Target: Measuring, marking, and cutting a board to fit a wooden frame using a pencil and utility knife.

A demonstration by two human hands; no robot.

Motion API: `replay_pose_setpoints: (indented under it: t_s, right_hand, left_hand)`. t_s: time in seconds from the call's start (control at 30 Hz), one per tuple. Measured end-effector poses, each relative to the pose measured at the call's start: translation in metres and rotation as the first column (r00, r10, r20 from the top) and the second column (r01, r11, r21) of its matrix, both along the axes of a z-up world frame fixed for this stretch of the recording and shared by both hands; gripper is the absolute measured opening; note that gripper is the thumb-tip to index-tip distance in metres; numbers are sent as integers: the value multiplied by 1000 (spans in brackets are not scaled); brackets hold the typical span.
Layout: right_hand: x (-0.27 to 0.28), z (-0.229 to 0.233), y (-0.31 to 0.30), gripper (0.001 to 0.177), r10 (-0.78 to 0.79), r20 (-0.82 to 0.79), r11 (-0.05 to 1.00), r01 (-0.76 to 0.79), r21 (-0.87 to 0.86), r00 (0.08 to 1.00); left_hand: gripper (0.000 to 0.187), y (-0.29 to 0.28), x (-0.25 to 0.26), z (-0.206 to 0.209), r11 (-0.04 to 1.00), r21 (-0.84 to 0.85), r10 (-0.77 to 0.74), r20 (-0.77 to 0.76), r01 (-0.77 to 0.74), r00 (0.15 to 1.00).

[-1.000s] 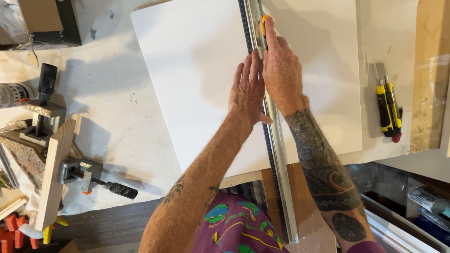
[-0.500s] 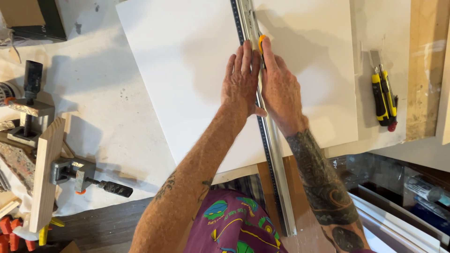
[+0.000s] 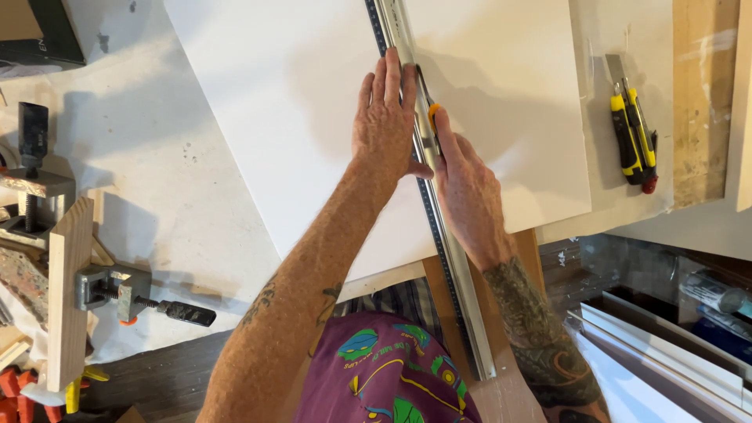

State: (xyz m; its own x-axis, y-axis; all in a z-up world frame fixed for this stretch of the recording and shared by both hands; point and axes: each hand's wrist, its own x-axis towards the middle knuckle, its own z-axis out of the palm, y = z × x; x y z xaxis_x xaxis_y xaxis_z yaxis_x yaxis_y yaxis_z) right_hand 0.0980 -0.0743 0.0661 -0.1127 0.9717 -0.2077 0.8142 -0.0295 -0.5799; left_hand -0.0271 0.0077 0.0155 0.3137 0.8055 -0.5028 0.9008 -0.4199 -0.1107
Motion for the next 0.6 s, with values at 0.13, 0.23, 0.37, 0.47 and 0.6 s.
replay_pose_setpoints:
  t_s: [0.13, 0.23, 0.37, 0.47, 0.6]
  right_hand:
    - [8, 0, -25, 68, 11, 30, 1000, -10, -23, 999]
    - [14, 1, -47, 70, 18, 21, 1000, -18, 16, 1000]
    - [19, 14, -68, 63, -2, 8, 999, 2, -43, 1000]
    - [25, 9, -91, 66, -15, 94, 998, 20, -56, 995]
    - [34, 11, -120, 64, -9, 66, 1000, 8, 14, 998]
  left_hand:
    - [173, 0, 0, 1, 1000, -8, -5, 3, 5, 1000]
    - [174, 1, 1, 4, 1000, -28, -1, 1, 1, 1000]
    - [172, 0, -1, -3, 998, -35, 46, 75, -43, 996]
    - [175, 0, -1, -4, 999, -23, 31, 72, -30, 997]
    - [172, 3, -1, 3, 998, -67, 8, 23, -6, 1000]
